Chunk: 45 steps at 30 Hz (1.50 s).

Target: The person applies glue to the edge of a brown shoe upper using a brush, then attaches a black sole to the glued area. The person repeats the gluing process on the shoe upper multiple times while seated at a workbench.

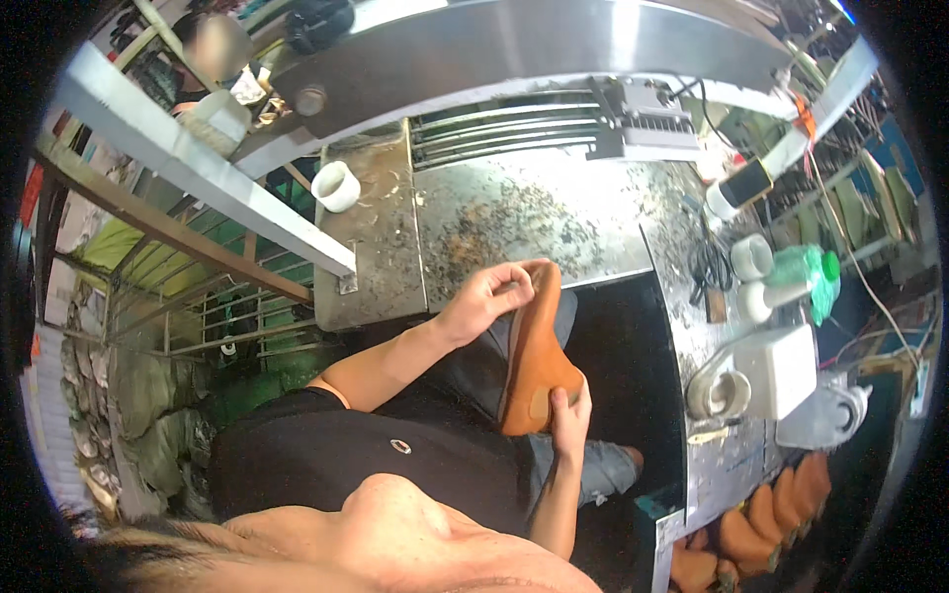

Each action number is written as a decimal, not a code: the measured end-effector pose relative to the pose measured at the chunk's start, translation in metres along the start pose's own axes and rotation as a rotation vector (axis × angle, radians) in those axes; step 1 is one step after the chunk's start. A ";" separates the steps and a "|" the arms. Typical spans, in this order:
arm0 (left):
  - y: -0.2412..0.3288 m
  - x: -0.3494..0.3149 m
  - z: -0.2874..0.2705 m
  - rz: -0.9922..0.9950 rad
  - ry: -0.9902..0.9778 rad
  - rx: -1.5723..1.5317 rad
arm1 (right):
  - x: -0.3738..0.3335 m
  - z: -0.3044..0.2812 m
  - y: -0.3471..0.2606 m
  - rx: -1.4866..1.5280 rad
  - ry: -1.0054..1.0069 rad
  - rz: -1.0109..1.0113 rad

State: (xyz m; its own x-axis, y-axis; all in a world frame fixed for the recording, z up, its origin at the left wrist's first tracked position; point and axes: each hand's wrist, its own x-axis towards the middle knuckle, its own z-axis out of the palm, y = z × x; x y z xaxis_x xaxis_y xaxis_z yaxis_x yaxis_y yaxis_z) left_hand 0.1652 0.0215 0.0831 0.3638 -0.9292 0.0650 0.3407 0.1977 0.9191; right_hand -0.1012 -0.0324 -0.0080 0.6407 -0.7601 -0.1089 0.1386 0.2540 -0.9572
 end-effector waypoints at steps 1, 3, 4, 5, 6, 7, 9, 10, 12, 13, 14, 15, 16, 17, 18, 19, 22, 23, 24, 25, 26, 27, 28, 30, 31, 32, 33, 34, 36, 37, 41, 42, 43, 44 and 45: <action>0.003 -0.003 -0.004 0.020 -0.012 0.094 | -0.003 0.001 -0.012 -0.086 0.014 -0.001; 0.016 -0.001 -0.009 0.105 0.035 0.191 | -0.009 0.002 -0.033 -0.155 0.046 -0.028; 0.031 0.003 -0.008 0.159 0.097 0.192 | -0.013 -0.004 -0.030 -0.187 0.070 -0.041; 0.042 0.009 -0.012 0.213 0.158 0.194 | -0.015 -0.010 -0.022 -0.140 0.090 -0.027; 0.048 0.013 -0.033 0.146 0.259 0.197 | -0.019 -0.015 -0.014 -0.099 0.109 -0.012; 0.047 0.019 -0.051 0.160 0.402 0.015 | -0.024 -0.019 -0.011 -0.055 0.113 -0.013; 0.042 0.025 -0.091 0.166 0.518 -0.197 | -0.033 -0.025 -0.007 0.037 0.133 -0.019; 0.043 0.018 -0.103 0.177 0.587 -0.289 | -0.037 -0.027 -0.005 0.070 0.125 0.005; 0.044 0.011 -0.120 0.276 0.759 -0.319 | -0.043 -0.032 -0.004 0.137 0.120 0.046; 0.046 0.010 -0.127 0.343 0.793 -0.397 | -0.045 -0.030 -0.004 0.150 0.138 0.035; 0.050 0.011 -0.132 0.399 0.861 -0.402 | -0.048 -0.034 -0.002 0.185 0.142 0.060; 0.057 0.009 -0.139 0.466 0.898 -0.425 | -0.049 -0.039 0.003 0.221 0.134 0.089; 0.064 0.007 -0.148 0.534 0.935 -0.448 | -0.050 -0.045 0.010 0.256 0.126 0.118; 0.069 0.010 -0.163 0.558 0.866 -0.472 | -0.052 -0.048 0.017 0.297 0.144 0.119; 0.073 0.009 -0.179 0.587 0.806 -0.495 | -0.053 -0.050 0.018 0.314 0.155 0.130; 0.085 0.012 -0.180 0.608 0.726 -0.575 | -0.054 -0.052 0.019 0.329 0.171 0.138; 0.112 0.023 -0.190 0.721 0.666 -0.412 | -0.056 -0.055 0.022 0.383 0.177 0.146; 0.111 0.031 -0.208 0.669 0.658 -0.440 | -0.056 -0.057 0.026 0.409 0.173 0.135; 0.104 0.030 -0.208 0.652 0.739 -0.391 | -0.056 -0.054 0.023 0.428 0.169 0.131; 0.096 0.030 -0.207 0.633 0.815 -0.340 | -0.056 -0.051 0.022 0.411 0.159 0.122; 0.090 0.028 -0.207 0.611 0.887 -0.285 | -0.055 -0.047 0.020 0.395 0.152 0.112; 0.084 0.027 -0.197 0.591 0.905 -0.299 | -0.051 -0.041 0.010 0.360 0.239 0.228; 0.077 0.023 -0.179 0.551 0.904 -0.321 | -0.056 -0.039 0.005 0.361 0.233 0.184; 0.065 -0.003 -0.138 0.338 0.990 -0.225 | -0.062 -0.050 0.013 0.360 0.141 0.114; 0.056 -0.011 -0.116 0.283 0.969 -0.170 | -0.066 -0.054 0.013 0.365 0.135 0.099; 0.053 -0.029 -0.091 0.282 0.772 -0.135 | -0.067 -0.056 0.012 0.374 0.104 0.099; 0.045 -0.032 -0.074 0.279 0.602 -0.067 | -0.073 -0.057 0.004 0.388 0.137 0.138; 0.046 -0.037 -0.051 0.206 0.573 -0.021 | -0.074 -0.057 -0.005 0.411 0.141 0.187; 0.042 -0.036 -0.044 0.009 0.341 0.098 | -0.083 -0.061 -0.021 0.402 0.139 0.171; 0.042 -0.029 -0.043 -0.011 0.270 0.177 | -0.088 -0.063 -0.026 0.406 0.145 0.162; 0.054 -0.008 -0.034 0.004 0.116 0.489 | -0.106 -0.066 -0.044 0.463 0.152 0.146; 0.061 0.000 -0.030 0.025 0.105 0.571 | -0.110 -0.070 -0.034 0.486 0.138 0.129; 0.060 0.002 -0.036 0.046 0.121 0.637 | -0.111 -0.071 -0.030 0.473 0.165 0.128; 0.060 0.005 -0.040 0.010 0.127 0.593 | -0.112 -0.071 -0.026 0.458 0.188 0.129; 0.064 0.005 -0.038 0.042 0.132 0.700 | -0.115 -0.072 -0.019 0.456 0.224 0.139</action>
State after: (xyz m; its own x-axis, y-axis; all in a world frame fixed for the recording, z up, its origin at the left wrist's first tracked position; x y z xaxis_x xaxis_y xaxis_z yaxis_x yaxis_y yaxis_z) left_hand 0.2214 0.0413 0.1277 0.4818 -0.8707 0.0988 -0.2960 -0.0556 0.9536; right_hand -0.2319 0.0074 0.0039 0.5062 -0.7972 -0.3290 0.4103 0.5581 -0.7212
